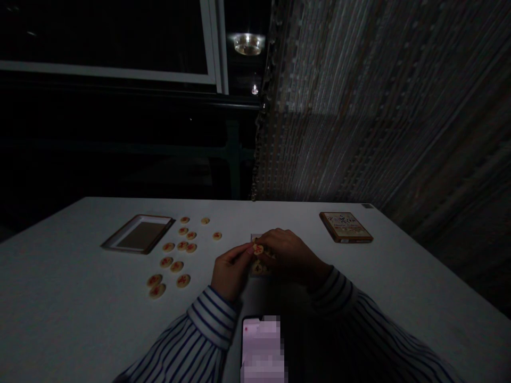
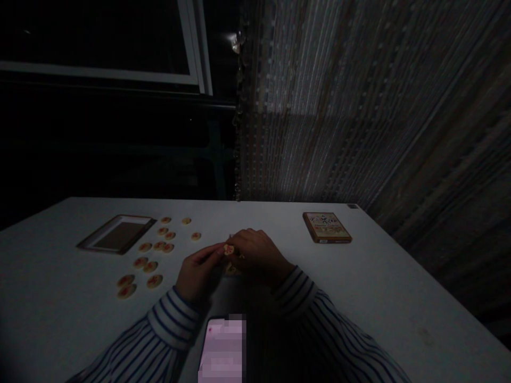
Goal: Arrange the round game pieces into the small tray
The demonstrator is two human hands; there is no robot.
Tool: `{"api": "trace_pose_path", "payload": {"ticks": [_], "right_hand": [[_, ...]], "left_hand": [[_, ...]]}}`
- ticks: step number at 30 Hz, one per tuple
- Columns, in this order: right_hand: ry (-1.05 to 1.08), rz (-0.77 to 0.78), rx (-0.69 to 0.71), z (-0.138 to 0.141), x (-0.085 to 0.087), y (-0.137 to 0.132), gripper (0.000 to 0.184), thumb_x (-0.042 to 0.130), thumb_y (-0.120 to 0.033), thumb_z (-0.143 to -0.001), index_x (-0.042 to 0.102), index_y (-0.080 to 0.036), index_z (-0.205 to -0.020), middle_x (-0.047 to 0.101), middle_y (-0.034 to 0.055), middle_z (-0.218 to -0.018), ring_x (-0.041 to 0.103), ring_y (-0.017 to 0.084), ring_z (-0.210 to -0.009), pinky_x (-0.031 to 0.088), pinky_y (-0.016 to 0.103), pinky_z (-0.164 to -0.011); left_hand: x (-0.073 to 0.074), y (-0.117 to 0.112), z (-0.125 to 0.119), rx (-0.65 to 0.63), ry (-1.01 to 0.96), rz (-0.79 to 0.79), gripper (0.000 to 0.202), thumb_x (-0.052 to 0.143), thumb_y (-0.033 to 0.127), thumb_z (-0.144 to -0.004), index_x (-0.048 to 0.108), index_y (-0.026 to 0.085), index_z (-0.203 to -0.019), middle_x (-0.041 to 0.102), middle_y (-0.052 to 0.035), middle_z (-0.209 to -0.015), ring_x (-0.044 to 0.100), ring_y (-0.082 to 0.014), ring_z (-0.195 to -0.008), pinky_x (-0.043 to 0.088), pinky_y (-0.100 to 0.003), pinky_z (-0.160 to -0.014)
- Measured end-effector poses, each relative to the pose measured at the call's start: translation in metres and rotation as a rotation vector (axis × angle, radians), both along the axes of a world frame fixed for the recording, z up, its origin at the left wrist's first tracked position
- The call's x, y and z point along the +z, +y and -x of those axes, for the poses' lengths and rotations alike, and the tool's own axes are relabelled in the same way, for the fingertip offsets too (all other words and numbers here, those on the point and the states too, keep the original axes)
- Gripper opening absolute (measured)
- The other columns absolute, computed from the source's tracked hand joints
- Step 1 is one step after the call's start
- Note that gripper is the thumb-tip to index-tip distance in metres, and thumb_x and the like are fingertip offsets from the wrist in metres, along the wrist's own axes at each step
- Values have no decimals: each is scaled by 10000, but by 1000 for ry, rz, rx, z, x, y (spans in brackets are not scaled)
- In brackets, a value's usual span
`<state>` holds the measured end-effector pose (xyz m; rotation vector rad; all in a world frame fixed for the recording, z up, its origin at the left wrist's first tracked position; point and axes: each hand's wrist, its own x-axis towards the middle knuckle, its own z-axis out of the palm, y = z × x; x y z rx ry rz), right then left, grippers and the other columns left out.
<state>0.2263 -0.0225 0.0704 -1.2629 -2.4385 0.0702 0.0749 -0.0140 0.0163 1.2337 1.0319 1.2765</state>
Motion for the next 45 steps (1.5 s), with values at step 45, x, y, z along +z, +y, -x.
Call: {"api": "trace_pose_path", "payload": {"ticks": [45], "right_hand": [[-424,215,-20,-13,-6,7,202,461,-332,-767,612,-221,-843,659,43,-874,572,178,-862,315,303,-739]], "left_hand": [[-6,7,7,173,263,-64,319,575,387,-636,640,127,-809,674,-59,-731,611,-161,-690,478,-265,-660]]}}
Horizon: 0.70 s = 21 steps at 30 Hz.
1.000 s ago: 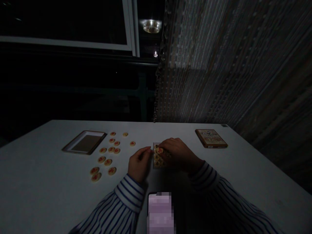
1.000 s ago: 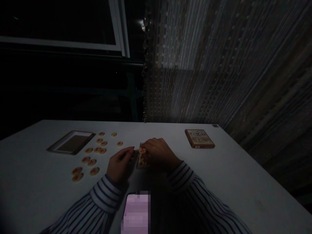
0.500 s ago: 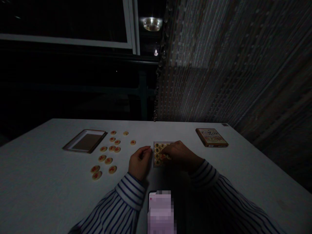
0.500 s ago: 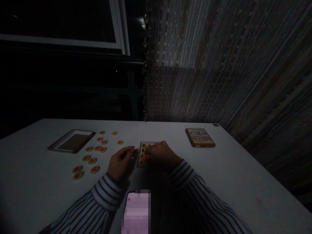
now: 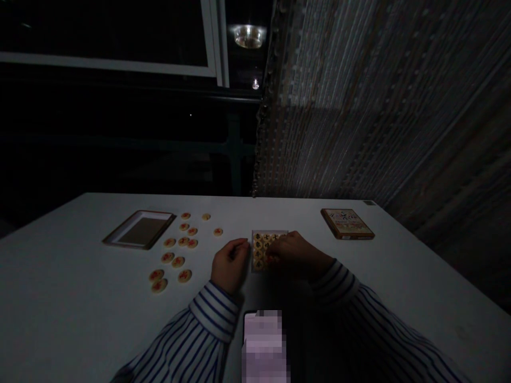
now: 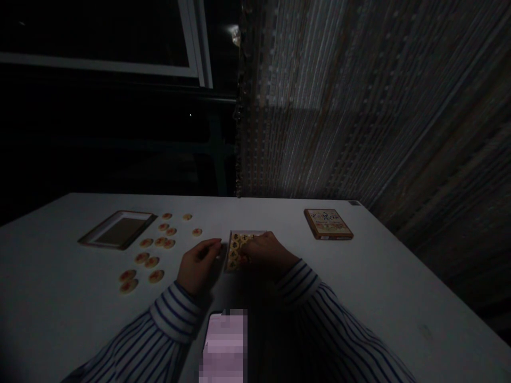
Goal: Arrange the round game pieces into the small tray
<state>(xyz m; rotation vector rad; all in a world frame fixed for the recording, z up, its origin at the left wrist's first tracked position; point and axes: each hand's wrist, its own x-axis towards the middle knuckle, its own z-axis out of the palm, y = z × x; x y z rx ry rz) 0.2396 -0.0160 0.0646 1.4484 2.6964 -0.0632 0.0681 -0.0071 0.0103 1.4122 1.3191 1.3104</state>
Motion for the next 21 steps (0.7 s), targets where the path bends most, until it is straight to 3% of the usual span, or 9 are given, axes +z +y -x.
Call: {"api": "trace_pose_path", "payload": {"ticks": [21], "right_hand": [[21,-7,11,0,-1,0,205,446,-322,-786,618,-222,-836,654,46,-879,566,178,-855,307,316,-735]], "left_hand": [[-3,0,0,-15,10,-9,286,562,369,-665,640,133,-807,673,-58,-739,606,-166,-704,479,-273,-668]]}}
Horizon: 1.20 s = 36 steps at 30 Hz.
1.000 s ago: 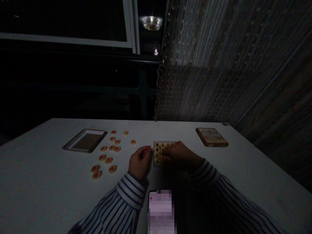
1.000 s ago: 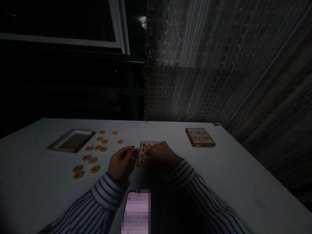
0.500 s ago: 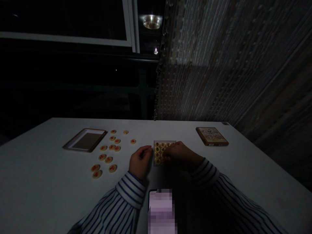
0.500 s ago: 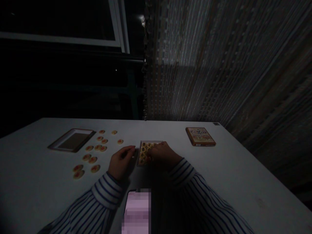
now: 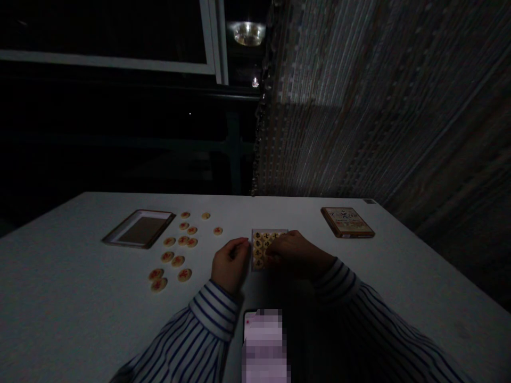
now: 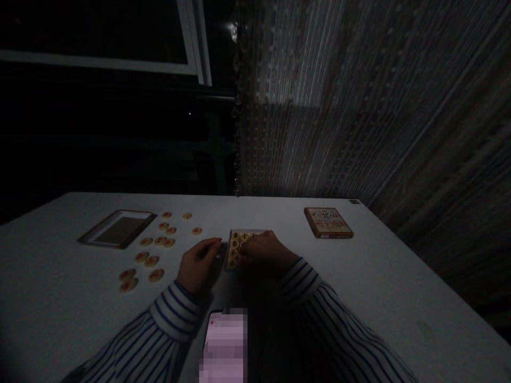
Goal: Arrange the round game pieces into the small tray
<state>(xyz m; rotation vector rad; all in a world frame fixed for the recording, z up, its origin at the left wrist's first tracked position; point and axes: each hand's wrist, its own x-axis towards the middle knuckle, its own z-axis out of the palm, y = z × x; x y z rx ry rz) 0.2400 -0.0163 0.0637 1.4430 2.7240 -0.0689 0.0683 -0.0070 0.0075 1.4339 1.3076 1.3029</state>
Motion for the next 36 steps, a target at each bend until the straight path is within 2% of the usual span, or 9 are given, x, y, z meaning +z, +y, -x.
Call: {"api": "trace_pose_path", "payload": {"ticks": [18,27,36], "right_hand": [[-34,12,10,3,3,-2,173,492,-288,-767,630,-227,-853,655,46,-887,566,191,-882,313,324,-738],[-16,1,34,2,2,-2,173,514,-316,-751,629,-229,-846,655,36,-886,568,193,-873,324,329,-737],[14,-14,22,-1,2,-2,231,452,-373,-794,620,-238,-878,654,42,-896,569,186,-868,312,340,-755]], "left_hand": [[1,-1,-1,-13,-26,2,273,564,373,-665,638,142,-790,674,-44,-711,611,-162,-683,483,-272,-653],[4,-2,-1,-6,-12,24,277,568,373,-656,639,137,-782,673,-48,-707,610,-164,-678,482,-275,-651],[4,-2,-2,9,5,0,272,569,382,-647,642,147,-764,672,-41,-706,608,-165,-685,481,-271,-656]]}}
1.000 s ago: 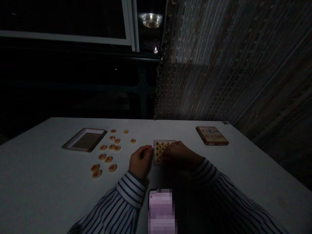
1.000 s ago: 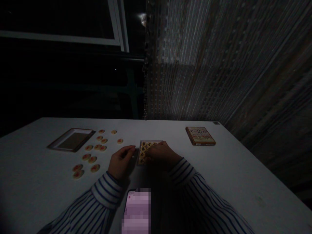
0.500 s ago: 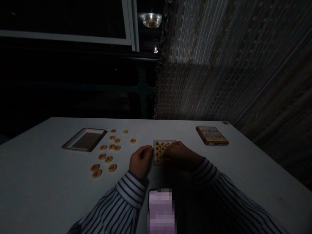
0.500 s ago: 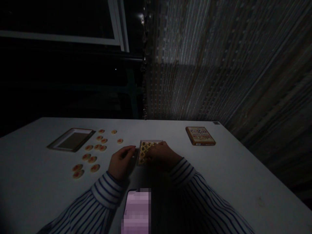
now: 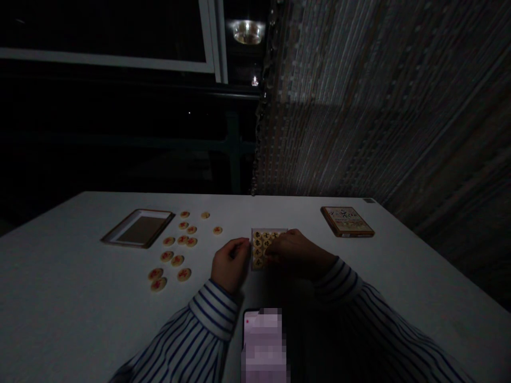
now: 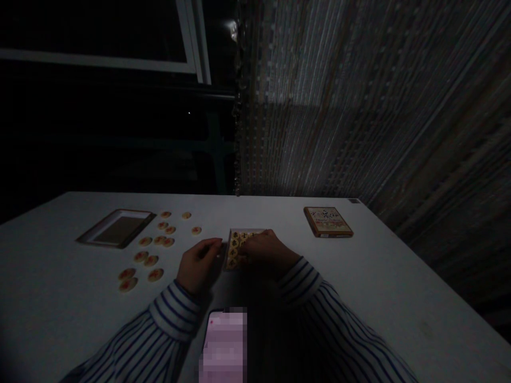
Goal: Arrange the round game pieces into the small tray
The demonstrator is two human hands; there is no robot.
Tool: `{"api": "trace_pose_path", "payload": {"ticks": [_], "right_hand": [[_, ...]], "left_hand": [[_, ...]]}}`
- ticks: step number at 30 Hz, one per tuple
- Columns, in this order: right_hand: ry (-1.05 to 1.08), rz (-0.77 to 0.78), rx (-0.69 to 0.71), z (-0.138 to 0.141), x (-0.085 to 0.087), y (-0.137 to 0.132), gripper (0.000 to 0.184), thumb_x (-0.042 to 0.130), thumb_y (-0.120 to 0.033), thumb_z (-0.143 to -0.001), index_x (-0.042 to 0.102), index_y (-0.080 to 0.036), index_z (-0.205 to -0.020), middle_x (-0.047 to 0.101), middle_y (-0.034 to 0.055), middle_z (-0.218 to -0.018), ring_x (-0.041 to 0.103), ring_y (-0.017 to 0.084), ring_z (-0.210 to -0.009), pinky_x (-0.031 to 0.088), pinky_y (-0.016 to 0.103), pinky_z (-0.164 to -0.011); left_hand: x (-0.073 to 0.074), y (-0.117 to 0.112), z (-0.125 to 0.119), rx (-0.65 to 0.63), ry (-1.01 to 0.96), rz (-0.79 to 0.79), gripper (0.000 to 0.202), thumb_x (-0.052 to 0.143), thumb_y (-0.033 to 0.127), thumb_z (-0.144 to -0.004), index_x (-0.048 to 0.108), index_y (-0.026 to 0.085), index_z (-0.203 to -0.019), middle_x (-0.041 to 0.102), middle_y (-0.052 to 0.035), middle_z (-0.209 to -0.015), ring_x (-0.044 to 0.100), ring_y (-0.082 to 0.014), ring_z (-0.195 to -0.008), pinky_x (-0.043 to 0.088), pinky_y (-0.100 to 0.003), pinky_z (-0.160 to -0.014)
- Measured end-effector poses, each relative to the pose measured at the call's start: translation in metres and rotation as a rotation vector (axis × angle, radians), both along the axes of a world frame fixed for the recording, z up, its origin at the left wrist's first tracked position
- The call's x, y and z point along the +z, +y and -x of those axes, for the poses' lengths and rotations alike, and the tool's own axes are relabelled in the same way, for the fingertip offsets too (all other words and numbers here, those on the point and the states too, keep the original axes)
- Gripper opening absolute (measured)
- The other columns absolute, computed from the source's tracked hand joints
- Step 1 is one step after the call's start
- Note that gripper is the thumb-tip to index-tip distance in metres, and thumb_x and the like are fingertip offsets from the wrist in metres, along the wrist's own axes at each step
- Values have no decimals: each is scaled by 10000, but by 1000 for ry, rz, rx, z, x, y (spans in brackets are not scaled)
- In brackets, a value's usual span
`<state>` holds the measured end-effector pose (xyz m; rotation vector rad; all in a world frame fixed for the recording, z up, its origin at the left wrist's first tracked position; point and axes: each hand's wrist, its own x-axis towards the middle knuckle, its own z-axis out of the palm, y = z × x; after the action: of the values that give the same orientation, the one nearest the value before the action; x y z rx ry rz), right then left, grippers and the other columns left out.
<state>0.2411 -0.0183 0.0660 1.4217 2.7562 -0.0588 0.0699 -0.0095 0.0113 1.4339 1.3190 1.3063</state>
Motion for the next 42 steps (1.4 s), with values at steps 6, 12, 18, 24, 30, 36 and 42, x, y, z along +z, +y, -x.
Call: {"api": "trace_pose_path", "payload": {"ticks": [6,12,18,24,30,36,42], "right_hand": [[41,-27,-43,-11,12,-3,249,510,-392,-747,608,-229,-908,642,46,-920,559,186,-878,290,341,-797],[42,-51,-61,-17,20,-5,234,517,-344,-726,609,-239,-913,648,25,-894,561,179,-854,292,327,-801],[41,-66,-66,-17,21,-6,203,501,-297,-727,614,-224,-879,651,26,-861,562,169,-828,290,305,-785],[10,-56,-64,-16,23,-7,179,444,-269,-752,605,-193,-757,651,27,-780,566,152,-743,292,283,-717],[26,-72,-42,-17,21,-6,178,440,-277,-752,599,-198,-735,654,21,-762,564,153,-733,285,283,-711],[27,-92,-41,-15,23,-7,195,426,-256,-761,609,-194,-738,654,31,-754,567,152,-720,298,267,-693],[50,-104,-45,-13,27,-10,242,397,-245,-791,625,-183,-738,656,42,-744,570,145,-699,317,256,-679]], "left_hand": [[2,0,0,-10,-6,11,283,568,391,-648,642,147,-769,675,-40,-705,611,-168,-684,481,-277,-657],[0,-1,1,-1,3,13,278,566,380,-651,646,145,-776,678,-43,-717,611,-169,-695,477,-273,-655],[1,0,1,1,4,16,283,569,379,-649,645,138,-776,677,-49,-725,612,-172,-700,476,-281,-670],[-3,2,1,-10,3,2,288,561,381,-658,645,136,-784,676,-45,-725,610,-165,-697,478,-277,-672],[-7,3,1,-6,28,-20,302,554,390,-669,646,134,-801,674,-54,-739,608,-166,-693,484,-286,-661],[-5,0,1,3,112,-82,280,532,378,-691,649,146,-797,672,-41,-722,606,-160,-685,485,-269,-636],[-5,-3,5,24,203,-119,284,508,384,-719,647,151,-801,667,-41,-743,596,-148,-671,473,-263,-646]]}}
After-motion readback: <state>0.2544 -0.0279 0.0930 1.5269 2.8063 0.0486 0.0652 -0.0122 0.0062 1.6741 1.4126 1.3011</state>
